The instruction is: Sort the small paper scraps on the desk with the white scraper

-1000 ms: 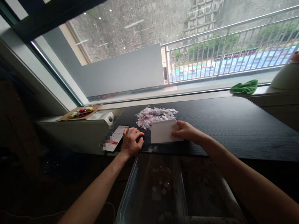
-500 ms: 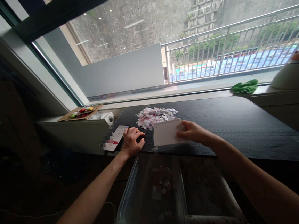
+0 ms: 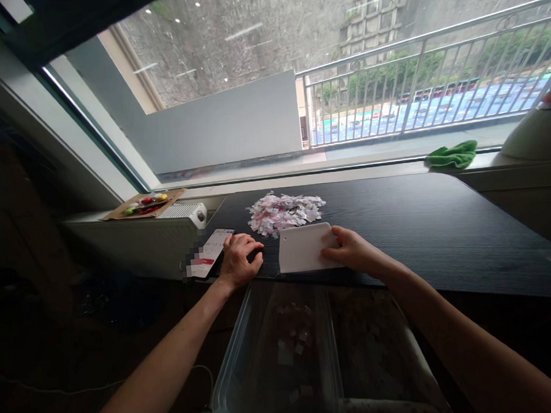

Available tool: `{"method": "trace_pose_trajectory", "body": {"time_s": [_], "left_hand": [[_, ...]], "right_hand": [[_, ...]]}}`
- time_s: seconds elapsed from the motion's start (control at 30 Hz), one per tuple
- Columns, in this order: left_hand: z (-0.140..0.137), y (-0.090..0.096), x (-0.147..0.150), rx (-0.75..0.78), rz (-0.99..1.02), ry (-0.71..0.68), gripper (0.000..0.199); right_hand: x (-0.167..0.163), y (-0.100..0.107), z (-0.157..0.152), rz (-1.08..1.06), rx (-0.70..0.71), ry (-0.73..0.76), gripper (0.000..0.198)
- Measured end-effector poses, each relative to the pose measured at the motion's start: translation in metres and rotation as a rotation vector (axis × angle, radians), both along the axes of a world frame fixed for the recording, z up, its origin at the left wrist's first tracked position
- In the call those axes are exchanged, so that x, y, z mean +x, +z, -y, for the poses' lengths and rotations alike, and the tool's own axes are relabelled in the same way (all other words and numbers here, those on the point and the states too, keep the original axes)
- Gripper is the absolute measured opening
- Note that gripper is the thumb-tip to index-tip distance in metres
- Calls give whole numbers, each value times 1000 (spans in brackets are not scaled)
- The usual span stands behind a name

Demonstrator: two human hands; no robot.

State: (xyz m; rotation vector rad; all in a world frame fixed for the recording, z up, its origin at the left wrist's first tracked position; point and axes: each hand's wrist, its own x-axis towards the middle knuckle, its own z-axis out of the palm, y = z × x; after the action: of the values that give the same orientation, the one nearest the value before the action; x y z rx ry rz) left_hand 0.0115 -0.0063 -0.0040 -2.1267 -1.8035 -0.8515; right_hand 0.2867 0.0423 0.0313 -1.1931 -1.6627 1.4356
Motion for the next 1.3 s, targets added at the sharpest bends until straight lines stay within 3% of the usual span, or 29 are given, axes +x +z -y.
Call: {"method": "trace_pose_trajectory", "body": {"time_s": [0.17,0.33,0.5,0.73,1.1,1.2,1.3], "left_hand": [[2,0,0,-7,12,-4,14],[4,0,1,-16,26,-2,14],[6,1,1,-11,38,-22,15],[8,4,4,-35,62,-27,16],[11,5,5,-59,68,-30,15],[11,6,5,-58,66,-40,15],[12,6,5,-51,74,-47,15]], "right_hand": [[5,-7,1,-29,-32,89,37],[14,-15,3,20,53,-30,32],[16,-15,12,84,85,13,26],[10,-14,23,136,198,-59,20],[24,-19,34,167,119,-55,23],[21,-12,38,106,114,-100,26],[21,-7,30,114,198,-210,27]]}}
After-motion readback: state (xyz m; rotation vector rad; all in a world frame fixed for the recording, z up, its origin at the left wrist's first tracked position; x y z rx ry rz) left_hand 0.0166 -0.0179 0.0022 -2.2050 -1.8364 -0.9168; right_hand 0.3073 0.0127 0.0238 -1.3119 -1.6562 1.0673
